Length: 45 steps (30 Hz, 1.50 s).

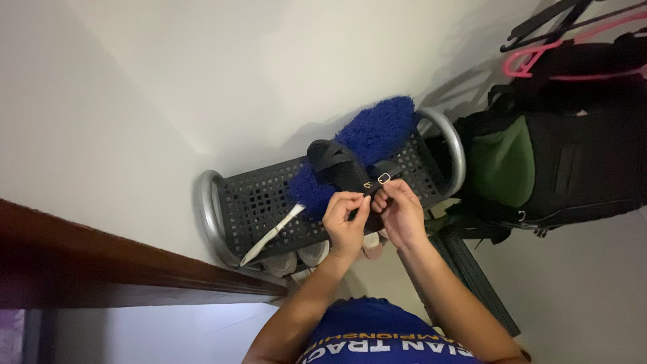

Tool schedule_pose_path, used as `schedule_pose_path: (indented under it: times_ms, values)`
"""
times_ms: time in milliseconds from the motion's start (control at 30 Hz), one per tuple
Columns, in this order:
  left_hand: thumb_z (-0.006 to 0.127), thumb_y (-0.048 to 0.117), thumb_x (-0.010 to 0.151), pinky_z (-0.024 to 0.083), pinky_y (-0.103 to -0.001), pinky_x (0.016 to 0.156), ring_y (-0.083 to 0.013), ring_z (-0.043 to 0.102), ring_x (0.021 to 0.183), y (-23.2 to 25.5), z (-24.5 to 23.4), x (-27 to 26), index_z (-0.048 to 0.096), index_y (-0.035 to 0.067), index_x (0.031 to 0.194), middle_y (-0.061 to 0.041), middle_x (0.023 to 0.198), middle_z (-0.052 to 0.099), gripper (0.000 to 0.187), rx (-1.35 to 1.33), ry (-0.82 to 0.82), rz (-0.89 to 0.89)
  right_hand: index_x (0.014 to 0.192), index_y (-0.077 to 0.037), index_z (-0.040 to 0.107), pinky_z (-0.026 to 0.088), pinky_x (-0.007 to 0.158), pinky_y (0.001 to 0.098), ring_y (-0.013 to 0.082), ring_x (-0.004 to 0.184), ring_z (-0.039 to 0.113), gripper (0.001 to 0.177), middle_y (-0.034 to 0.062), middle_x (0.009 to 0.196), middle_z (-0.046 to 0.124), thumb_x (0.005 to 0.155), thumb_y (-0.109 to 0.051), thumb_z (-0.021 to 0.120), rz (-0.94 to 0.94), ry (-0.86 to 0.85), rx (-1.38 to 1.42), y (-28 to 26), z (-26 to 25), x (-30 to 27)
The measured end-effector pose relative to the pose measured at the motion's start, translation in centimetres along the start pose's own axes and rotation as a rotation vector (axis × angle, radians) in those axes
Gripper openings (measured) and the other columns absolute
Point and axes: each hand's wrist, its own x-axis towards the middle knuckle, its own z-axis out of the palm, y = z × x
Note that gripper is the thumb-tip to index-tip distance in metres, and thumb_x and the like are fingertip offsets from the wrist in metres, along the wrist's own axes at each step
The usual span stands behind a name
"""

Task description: The person uses a blue duster to wipe the exterior of several pairs of shoes and sandals on a shoe rack and the floor, then places them back on the rack.

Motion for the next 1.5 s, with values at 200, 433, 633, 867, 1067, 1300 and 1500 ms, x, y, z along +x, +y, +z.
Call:
schedule_pose_path:
  times_ms: [200, 433, 633, 867, 1067, 1300, 1500]
  values:
    - [0.075, -0.011, 0.090, 0.056, -0.024, 0.077, -0.0118, 0.065, 0.089, -0.7, 0.8, -0.1, 0.061, -0.005, 0.086, -0.010, 0.105, 0.065, 0.015, -0.175, 0.055, -0.084, 0.094, -0.004, 0.056, 0.046, 0.070, 0.0321, 0.0167, 0.075, 0.051, 0.009, 0.0060, 0.082, 0.054, 0.101, -0.008, 0.057, -0.012, -0.021, -0.011, 0.1, 0.1, -0.2]
    - [0.077, -0.007, 0.088, 0.052, -0.023, 0.070, -0.0111, 0.062, 0.083, 0.1, 0.3, 1.0, 0.063, -0.002, 0.087, -0.009, 0.099, 0.065, 0.015, -0.007, 0.082, -0.051, 0.100, -0.002, 0.061, 0.044, 0.066, 0.0302, 0.0160, 0.072, 0.051, 0.007, 0.0053, 0.077, 0.053, 0.100, -0.009, 0.057, 0.034, -0.053, -0.013, 0.5, -1.3, 0.1]
    - [0.080, 0.004, 0.087, 0.052, -0.027, 0.067, -0.0159, 0.064, 0.075, -0.4, -2.7, 3.9, 0.066, 0.000, 0.087, -0.008, 0.087, 0.066, 0.015, 0.101, -0.206, -0.121, 0.108, -0.001, 0.061, 0.043, 0.066, 0.0239, 0.0092, 0.075, 0.054, 0.016, -0.0002, 0.088, 0.061, 0.092, 0.002, 0.065, -0.170, 0.037, -0.693, 0.4, -3.7, 1.1]
    - [0.070, 0.015, 0.096, 0.054, -0.035, 0.073, -0.0246, 0.066, 0.079, -4.3, -7.3, 7.7, 0.070, 0.003, 0.097, -0.011, 0.090, 0.067, 0.012, 0.400, -0.290, -0.096, 0.130, -0.011, 0.067, 0.049, 0.089, 0.0366, 0.0220, 0.099, 0.057, 0.050, 0.0091, 0.104, 0.061, 0.083, -0.017, 0.081, -0.453, -0.019, -1.496, -0.7, -4.8, 0.6]
    - [0.086, 0.026, 0.074, 0.043, -0.050, 0.101, -0.0410, 0.052, 0.117, -3.0, -8.4, 3.8, 0.060, 0.000, 0.125, -0.022, 0.125, 0.056, 0.062, 0.488, -0.739, 0.087, 0.141, -0.003, 0.049, 0.034, 0.108, 0.0507, 0.0453, 0.133, 0.034, 0.100, 0.0348, 0.141, 0.039, 0.062, -0.046, 0.094, -0.478, -0.073, -1.678, -0.3, -7.1, 0.0]
    - [0.097, 0.033, 0.060, 0.037, -0.054, 0.104, -0.0441, 0.044, 0.124, -3.2, -6.7, -3.1, 0.037, -0.005, 0.139, -0.027, 0.133, 0.045, 0.107, 0.573, -0.376, -0.189, 0.149, 0.004, 0.034, 0.044, 0.108, 0.0456, 0.0357, 0.129, 0.054, 0.105, 0.0249, 0.138, 0.052, 0.072, -0.041, 0.090, -0.059, 0.108, -1.184, -1.2, -9.5, 2.7]
    - [0.096, 0.031, 0.065, 0.046, -0.049, 0.098, -0.0405, 0.060, 0.110, -5.2, -6.0, -3.8, 0.057, 0.001, 0.123, -0.021, 0.115, 0.064, 0.076, 0.540, -0.273, -0.216, 0.149, -0.003, 0.040, 0.048, 0.107, 0.0402, 0.0292, 0.127, 0.060, 0.099, 0.0218, 0.138, 0.062, 0.066, -0.024, 0.091, -0.027, 0.068, -1.240, -1.9, -7.0, 1.9]
